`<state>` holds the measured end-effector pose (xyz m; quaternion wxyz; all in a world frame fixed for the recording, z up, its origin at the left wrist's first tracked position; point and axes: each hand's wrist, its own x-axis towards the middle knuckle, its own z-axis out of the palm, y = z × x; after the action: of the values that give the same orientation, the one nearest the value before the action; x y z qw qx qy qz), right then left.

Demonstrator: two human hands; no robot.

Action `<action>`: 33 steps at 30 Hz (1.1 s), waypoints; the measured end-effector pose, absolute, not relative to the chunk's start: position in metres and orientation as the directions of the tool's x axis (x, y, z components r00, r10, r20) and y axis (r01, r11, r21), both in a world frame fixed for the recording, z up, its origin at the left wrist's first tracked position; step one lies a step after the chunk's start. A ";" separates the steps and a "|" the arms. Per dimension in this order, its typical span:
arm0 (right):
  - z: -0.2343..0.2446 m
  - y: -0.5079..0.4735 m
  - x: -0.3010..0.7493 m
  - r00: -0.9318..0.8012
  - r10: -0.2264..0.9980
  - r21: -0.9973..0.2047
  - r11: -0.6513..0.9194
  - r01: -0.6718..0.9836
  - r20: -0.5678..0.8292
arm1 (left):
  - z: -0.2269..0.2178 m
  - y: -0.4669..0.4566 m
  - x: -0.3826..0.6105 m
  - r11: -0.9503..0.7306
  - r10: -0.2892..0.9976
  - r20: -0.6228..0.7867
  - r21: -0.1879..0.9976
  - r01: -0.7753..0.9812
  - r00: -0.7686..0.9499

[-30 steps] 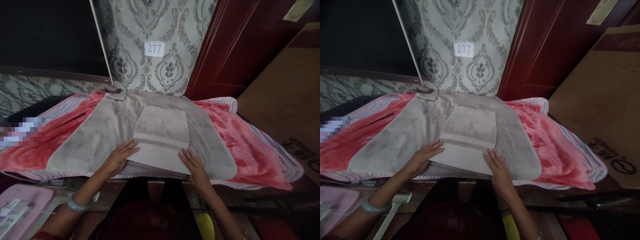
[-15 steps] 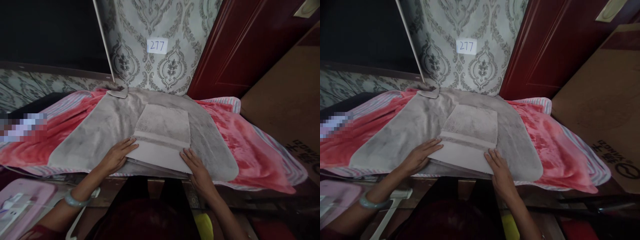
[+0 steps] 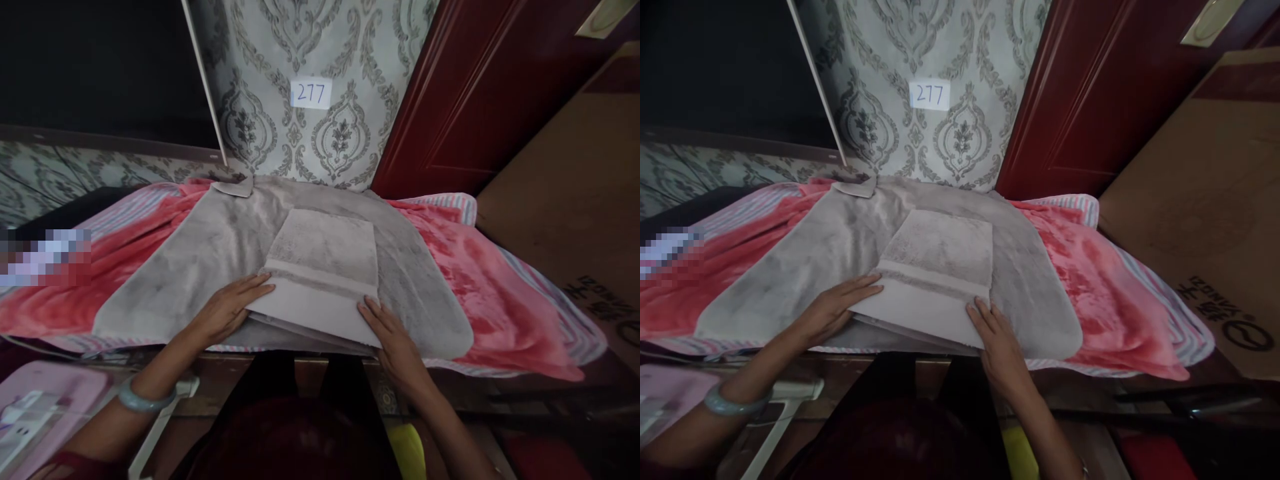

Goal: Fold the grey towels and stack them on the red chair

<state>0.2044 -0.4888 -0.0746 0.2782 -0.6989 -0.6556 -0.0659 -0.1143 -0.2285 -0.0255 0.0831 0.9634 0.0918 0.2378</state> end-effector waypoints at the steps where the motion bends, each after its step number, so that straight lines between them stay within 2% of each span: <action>1: -0.074 -0.489 0.204 0.129 0.884 -0.299 0.012 0.954 0.449 | -0.028 -0.228 -0.115 -0.970 0.216 0.456 0.198 0.138 0.863; 10: -0.076 -0.492 0.202 0.101 0.880 -0.283 0.040 0.958 0.465 | -0.043 -0.230 -0.119 -0.974 0.226 0.453 0.131 0.187 0.862; 16: -0.078 -0.489 0.196 0.138 0.867 -0.282 0.004 0.959 0.480 | -0.042 -0.229 -0.116 -0.965 0.256 0.437 0.168 0.201 0.862; 21: -0.077 -0.488 0.195 0.147 0.856 -0.305 0.013 0.952 0.495 | -0.041 -0.229 -0.116 -0.972 0.230 0.455 0.143 0.184 0.860; 27: -0.086 -0.489 0.187 0.322 0.768 -0.436 -0.062 0.898 0.554 | -0.044 -0.236 -0.119 -0.938 0.341 0.520 0.128 0.323 0.783; 33: -0.083 -0.488 0.185 0.330 0.749 -0.422 -0.075 0.903 0.575 | -0.041 -0.242 -0.115 -0.916 0.363 0.505 0.038 0.399 0.783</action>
<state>0.1850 -0.4879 -0.0832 0.3724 -0.7256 -0.5693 -0.1039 -0.1150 -0.2416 -0.0413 -0.0353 0.9436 0.2019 0.2598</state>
